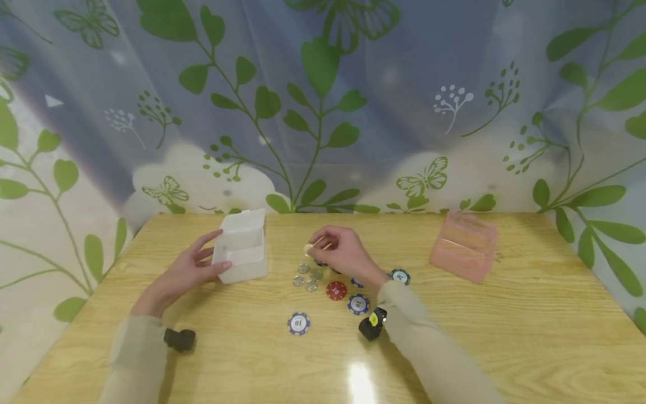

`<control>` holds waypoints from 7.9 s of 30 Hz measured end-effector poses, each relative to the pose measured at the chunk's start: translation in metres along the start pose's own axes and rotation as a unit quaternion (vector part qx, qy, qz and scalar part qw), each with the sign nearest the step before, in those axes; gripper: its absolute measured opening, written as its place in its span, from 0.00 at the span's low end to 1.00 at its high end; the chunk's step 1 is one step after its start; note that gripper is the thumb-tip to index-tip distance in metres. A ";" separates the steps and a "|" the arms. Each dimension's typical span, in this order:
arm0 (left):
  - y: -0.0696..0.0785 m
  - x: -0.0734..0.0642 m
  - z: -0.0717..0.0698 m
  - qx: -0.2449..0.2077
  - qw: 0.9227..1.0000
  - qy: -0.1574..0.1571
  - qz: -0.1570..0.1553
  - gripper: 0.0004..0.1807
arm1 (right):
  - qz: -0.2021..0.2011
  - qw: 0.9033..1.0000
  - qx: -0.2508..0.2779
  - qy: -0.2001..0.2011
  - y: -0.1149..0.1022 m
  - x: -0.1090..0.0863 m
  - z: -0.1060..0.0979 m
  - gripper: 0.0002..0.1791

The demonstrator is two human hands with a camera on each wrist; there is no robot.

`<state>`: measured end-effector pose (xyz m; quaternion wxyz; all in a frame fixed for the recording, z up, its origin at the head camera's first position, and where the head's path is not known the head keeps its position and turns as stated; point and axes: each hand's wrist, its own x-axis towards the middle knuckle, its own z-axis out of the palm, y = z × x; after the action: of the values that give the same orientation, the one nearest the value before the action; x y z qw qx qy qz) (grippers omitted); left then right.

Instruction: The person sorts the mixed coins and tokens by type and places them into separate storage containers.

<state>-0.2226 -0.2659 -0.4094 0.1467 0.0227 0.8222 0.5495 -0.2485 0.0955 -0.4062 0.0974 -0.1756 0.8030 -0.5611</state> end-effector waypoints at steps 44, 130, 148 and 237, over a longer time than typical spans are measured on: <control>0.007 -0.008 0.018 0.000 1.000 -0.029 0.008 0.53 | -0.018 0.999 0.045 0.005 -0.026 0.020 0.057 0.11; 0.008 -0.012 0.014 0.001 0.999 -0.051 0.015 0.53 | -0.015 1.000 0.016 -0.023 -0.006 -0.002 0.021 0.19; 0.005 -0.012 0.013 -0.007 0.998 -0.056 0.015 0.52 | 0.006 0.998 -0.059 -0.025 0.004 -0.004 0.007 0.19; 0.004 -0.011 0.015 -0.028 0.998 -0.058 0.012 0.51 | -0.072 0.966 -0.207 -0.138 0.006 0.000 0.001 0.03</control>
<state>-0.2084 -0.2526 -0.4085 0.1878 0.0600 0.7964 0.5717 -0.2494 0.0964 -0.4121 0.1283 -0.3245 0.8657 -0.3588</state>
